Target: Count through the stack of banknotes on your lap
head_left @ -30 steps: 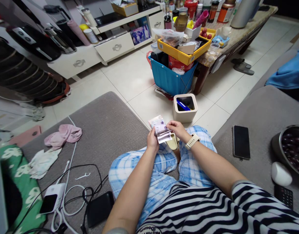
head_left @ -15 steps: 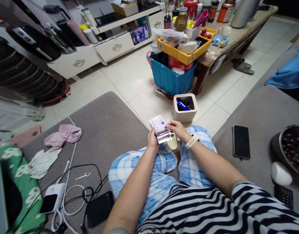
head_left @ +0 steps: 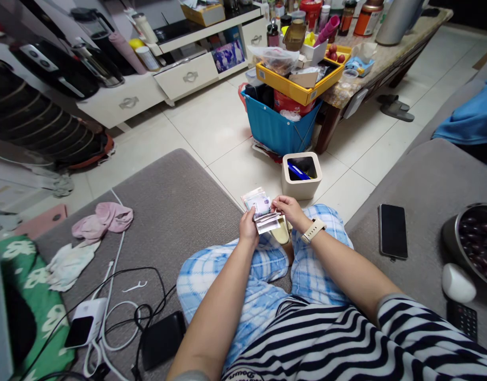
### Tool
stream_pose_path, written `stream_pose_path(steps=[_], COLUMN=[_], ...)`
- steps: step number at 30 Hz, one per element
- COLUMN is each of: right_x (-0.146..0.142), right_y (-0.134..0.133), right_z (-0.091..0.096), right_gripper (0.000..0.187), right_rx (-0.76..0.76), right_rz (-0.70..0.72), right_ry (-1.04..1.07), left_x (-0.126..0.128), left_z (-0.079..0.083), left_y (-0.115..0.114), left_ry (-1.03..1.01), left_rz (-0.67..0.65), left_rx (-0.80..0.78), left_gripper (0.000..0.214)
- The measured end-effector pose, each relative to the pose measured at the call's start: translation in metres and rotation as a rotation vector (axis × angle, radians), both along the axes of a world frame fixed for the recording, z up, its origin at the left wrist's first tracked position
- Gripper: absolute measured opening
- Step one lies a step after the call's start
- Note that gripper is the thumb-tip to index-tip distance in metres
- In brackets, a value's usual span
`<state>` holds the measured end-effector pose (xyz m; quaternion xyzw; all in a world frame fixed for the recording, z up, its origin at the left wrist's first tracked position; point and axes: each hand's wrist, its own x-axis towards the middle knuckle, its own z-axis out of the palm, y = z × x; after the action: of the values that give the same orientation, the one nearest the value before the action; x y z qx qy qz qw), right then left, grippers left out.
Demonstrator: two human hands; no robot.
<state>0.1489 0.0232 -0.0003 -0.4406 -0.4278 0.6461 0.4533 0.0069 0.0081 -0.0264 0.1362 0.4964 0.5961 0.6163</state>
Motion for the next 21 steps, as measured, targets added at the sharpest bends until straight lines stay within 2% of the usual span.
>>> stream_pose_path(steps=[4, 8, 14, 21], right_x=[0.000, 0.000, 0.000, -0.002], right_y=[0.000, 0.003, 0.005, 0.004], right_z=[-0.004, -0.009, -0.012, -0.010], right_gripper=[0.035, 0.039, 0.035, 0.025], right_rx=[0.037, 0.002, -0.053, -0.055], right_rz=[-0.060, -0.140, -0.104, -0.091], right_ry=[-0.025, -0.090, -0.118, -0.079], left_x=[0.000, 0.001, 0.001, 0.002], left_z=[0.001, 0.000, 0.000, -0.001], left_y=[-0.001, -0.001, -0.003, -0.003], left_ry=[-0.012, -0.027, -0.018, -0.002], left_rz=[-0.018, -0.030, -0.069, -0.043], left_rx=[0.000, 0.010, 0.027, 0.026], left_gripper=[0.032, 0.035, 0.037, 0.034])
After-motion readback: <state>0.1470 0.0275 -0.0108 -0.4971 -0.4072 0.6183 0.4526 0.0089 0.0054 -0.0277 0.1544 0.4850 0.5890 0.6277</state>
